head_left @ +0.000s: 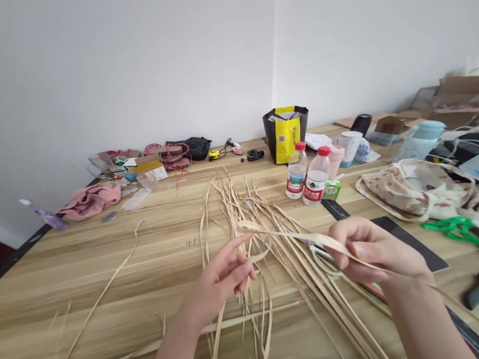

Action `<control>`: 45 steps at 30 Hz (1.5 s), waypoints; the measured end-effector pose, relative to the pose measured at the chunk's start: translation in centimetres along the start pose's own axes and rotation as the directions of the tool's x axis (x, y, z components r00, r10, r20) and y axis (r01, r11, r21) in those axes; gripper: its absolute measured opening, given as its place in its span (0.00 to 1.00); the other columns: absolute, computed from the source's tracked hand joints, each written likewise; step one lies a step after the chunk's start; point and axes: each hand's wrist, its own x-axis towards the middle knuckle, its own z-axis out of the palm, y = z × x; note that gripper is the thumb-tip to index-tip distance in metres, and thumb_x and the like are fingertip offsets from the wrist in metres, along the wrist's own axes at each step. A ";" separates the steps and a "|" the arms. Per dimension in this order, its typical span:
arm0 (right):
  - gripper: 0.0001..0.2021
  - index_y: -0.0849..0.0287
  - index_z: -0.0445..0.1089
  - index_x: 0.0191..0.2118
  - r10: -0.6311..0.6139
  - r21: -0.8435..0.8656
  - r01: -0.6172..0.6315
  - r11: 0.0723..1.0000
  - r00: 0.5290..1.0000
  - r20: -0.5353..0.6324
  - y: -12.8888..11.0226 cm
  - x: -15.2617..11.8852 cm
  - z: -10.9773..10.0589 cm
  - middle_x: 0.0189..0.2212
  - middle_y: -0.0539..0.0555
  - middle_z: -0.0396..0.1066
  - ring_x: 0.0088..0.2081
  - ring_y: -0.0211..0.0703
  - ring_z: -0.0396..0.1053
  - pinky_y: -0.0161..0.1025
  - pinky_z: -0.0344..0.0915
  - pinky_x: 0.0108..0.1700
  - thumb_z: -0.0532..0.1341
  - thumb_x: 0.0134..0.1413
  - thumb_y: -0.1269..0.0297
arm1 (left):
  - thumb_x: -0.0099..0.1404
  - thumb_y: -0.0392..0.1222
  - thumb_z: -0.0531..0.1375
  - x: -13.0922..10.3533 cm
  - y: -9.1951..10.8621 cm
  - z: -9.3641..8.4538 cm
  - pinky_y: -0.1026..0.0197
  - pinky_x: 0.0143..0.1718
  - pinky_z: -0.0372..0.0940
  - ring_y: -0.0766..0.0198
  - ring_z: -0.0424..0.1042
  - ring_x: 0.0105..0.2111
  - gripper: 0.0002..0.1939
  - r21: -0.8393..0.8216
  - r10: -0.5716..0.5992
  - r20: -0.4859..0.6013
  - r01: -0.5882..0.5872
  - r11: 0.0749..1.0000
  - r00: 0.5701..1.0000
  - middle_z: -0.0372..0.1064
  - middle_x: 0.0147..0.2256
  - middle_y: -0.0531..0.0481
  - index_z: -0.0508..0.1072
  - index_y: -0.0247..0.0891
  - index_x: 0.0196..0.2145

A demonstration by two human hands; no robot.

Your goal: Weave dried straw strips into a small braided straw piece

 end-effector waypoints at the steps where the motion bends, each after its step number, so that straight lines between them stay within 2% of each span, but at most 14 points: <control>1: 0.14 0.62 0.75 0.28 0.004 0.034 -0.004 0.999 1.000 0.007 -0.1 -0.2 0.0 0.09 0.41 0.50 0.10 0.22 0.39 0.23 0.38 0.12 0.66 0.49 0.54 | 0.66 0.43 0.57 0.0 0.1 0.0 0.64 0.29 0.57 0.71 0.58 0.24 0.24 -0.029 0.020 0.001 -0.020 0.999 1.000 0.64 0.30 0.55 0.60 0.45 0.59; 6: 0.13 0.62 0.75 0.26 0.061 0.165 -0.073 0.984 0.995 0.076 -0.4 -0.4 0.2 0.07 0.40 0.48 0.07 0.21 0.38 0.21 0.37 0.09 0.68 0.47 0.55 | 0.66 0.41 0.58 -0.1 0.4 0.0 0.67 0.26 0.54 0.73 0.56 0.22 0.27 -0.175 0.072 0.072 -0.058 0.983 0.995 0.63 0.29 0.55 0.57 0.47 0.61; 12: 0.13 0.65 0.77 0.31 0.269 0.040 -0.276 0.960 0.955 0.127 -0.4 0.2 -0.1 0.08 0.43 0.56 0.07 0.22 0.43 0.22 0.38 0.07 0.69 0.45 0.58 | 0.67 0.40 0.57 -0.3 0.2 0.0 0.70 0.18 0.57 0.74 0.63 0.19 0.42 -0.244 0.152 0.164 -0.109 0.964 0.975 0.66 0.33 0.52 0.32 0.57 0.65; 14: 0.11 0.66 0.78 0.32 0.312 -0.016 -0.314 0.949 0.935 0.167 -0.3 0.4 -0.3 0.08 0.44 0.59 0.07 0.23 0.46 0.22 0.38 0.07 0.68 0.47 0.61 | 0.67 0.40 0.56 -0.4 0.1 0.0 0.70 0.17 0.59 0.72 0.66 0.18 0.43 -0.265 0.197 0.200 -0.140 0.954 0.960 0.66 0.33 0.52 0.28 0.61 0.64; 15: 0.10 0.66 0.78 0.33 0.323 -0.037 -0.321 0.946 0.929 0.179 -0.2 0.5 -0.5 0.09 0.45 0.60 0.07 0.23 0.47 0.21 0.39 0.08 0.68 0.48 0.62 | 0.68 0.41 0.56 -0.5 0.0 0.0 0.69 0.17 0.60 0.71 0.68 0.19 0.41 -0.270 0.221 0.208 -0.162 0.949 0.953 0.66 0.34 0.52 0.30 0.62 0.64; 19: 0.10 0.65 0.75 0.30 0.313 -0.035 -0.312 0.950 0.932 0.185 0.4 0.6 -1.0 0.11 0.46 0.63 0.07 0.23 0.48 0.21 0.40 0.08 0.68 0.47 0.61 | 0.69 0.40 0.54 -0.7 0.2 0.1 0.70 0.19 0.62 0.74 0.67 0.19 0.25 -0.205 0.269 0.191 -0.230 0.951 0.944 0.63 0.31 0.53 0.56 0.53 0.61; 21: 0.13 0.64 0.72 0.29 0.284 0.012 -0.289 0.957 0.947 0.150 0.6 0.7 -1.0 0.10 0.45 0.63 0.06 0.24 0.47 0.21 0.39 0.07 0.68 0.47 0.57 | 0.69 0.39 0.53 -0.7 0.3 0.1 0.70 0.18 0.60 0.76 0.64 0.18 0.24 -0.170 0.240 0.162 -0.212 0.962 0.957 0.63 0.31 0.53 0.57 0.50 0.61; 24: 0.15 0.60 0.69 0.31 0.172 0.065 -0.173 0.983 0.985 0.009 0.7 0.9 -0.9 0.07 0.41 0.58 0.05 0.25 0.44 0.21 0.39 0.07 0.65 0.49 0.52 | 0.69 0.40 0.54 -0.7 0.3 0.1 0.71 0.16 0.56 0.77 0.61 0.17 0.27 -0.172 0.178 0.123 -0.156 0.973 0.976 0.63 0.33 0.52 0.52 0.51 0.63; 26: 0.15 0.59 0.69 0.34 0.072 0.059 -0.067 0.996 0.993 -0.095 0.6 1.1 -0.8 0.07 0.39 0.54 0.05 0.24 0.41 0.22 0.39 0.08 0.65 0.50 0.51 | 0.68 0.41 0.55 -0.6 0.3 0.1 0.71 0.16 0.54 0.77 0.59 0.17 0.22 -0.177 0.148 0.114 -0.126 0.976 0.982 0.63 0.32 0.52 0.59 0.47 0.60; 28: 0.16 0.59 0.71 0.38 0.002 0.033 0.003 0.999 0.989 -0.151 0.4 1.4 -0.9 0.11 0.40 0.56 0.07 0.23 0.41 0.23 0.38 0.09 0.67 0.47 0.53 | 0.68 0.41 0.56 -0.6 0.2 0.0 0.70 0.16 0.54 0.77 0.58 0.17 0.18 -0.188 0.133 0.105 -0.112 0.976 0.986 0.62 0.31 0.52 0.64 0.43 0.55; 31: 0.21 0.59 0.73 0.44 -0.077 -0.032 0.071 0.997 0.973 -0.217 0.0 1.7 -0.9 0.18 0.45 0.62 0.12 0.24 0.48 0.25 0.44 0.11 0.70 0.43 0.57 | 0.67 0.40 0.56 -0.6 0.2 -0.1 0.69 0.17 0.53 0.76 0.57 0.18 0.17 -0.212 0.119 0.097 -0.096 0.973 0.988 0.62 0.30 0.52 0.66 0.41 0.54; 36: 0.22 0.57 0.74 0.47 -0.220 -0.129 0.181 0.975 0.867 -0.447 -0.7 1.8 -0.1 0.27 0.49 0.68 0.23 0.31 0.63 0.28 0.62 0.21 0.71 0.41 0.66 | 0.67 0.40 0.57 -0.6 0.3 -0.5 0.68 0.18 0.50 0.76 0.53 0.18 0.17 -0.228 0.105 0.172 -0.064 0.972 0.980 0.59 0.27 0.54 0.68 0.40 0.53; 40: 0.19 0.54 0.75 0.45 -0.335 -0.215 0.258 0.942 0.780 -0.529 -0.6 1.8 -0.1 0.26 0.49 0.69 0.24 0.34 0.64 0.29 0.63 0.22 0.70 0.44 0.65 | 0.67 0.41 0.56 -0.7 0.2 -0.8 0.68 0.19 0.48 0.76 0.51 0.19 0.15 -0.206 0.070 0.246 -0.019 0.978 0.967 0.59 0.26 0.55 0.69 0.41 0.51; 45: 0.14 0.53 0.76 0.41 -0.437 -0.312 0.309 0.898 0.701 -0.564 -0.4 1.8 -1.8 0.20 0.48 0.69 0.21 0.34 0.63 0.32 0.64 0.22 0.70 0.44 0.62 | 0.67 0.41 0.57 -0.9 0.2 -1.2 0.68 0.19 0.46 0.75 0.50 0.19 0.15 -0.181 0.037 0.271 0.013 0.983 0.962 0.60 0.27 0.54 0.69 0.41 0.51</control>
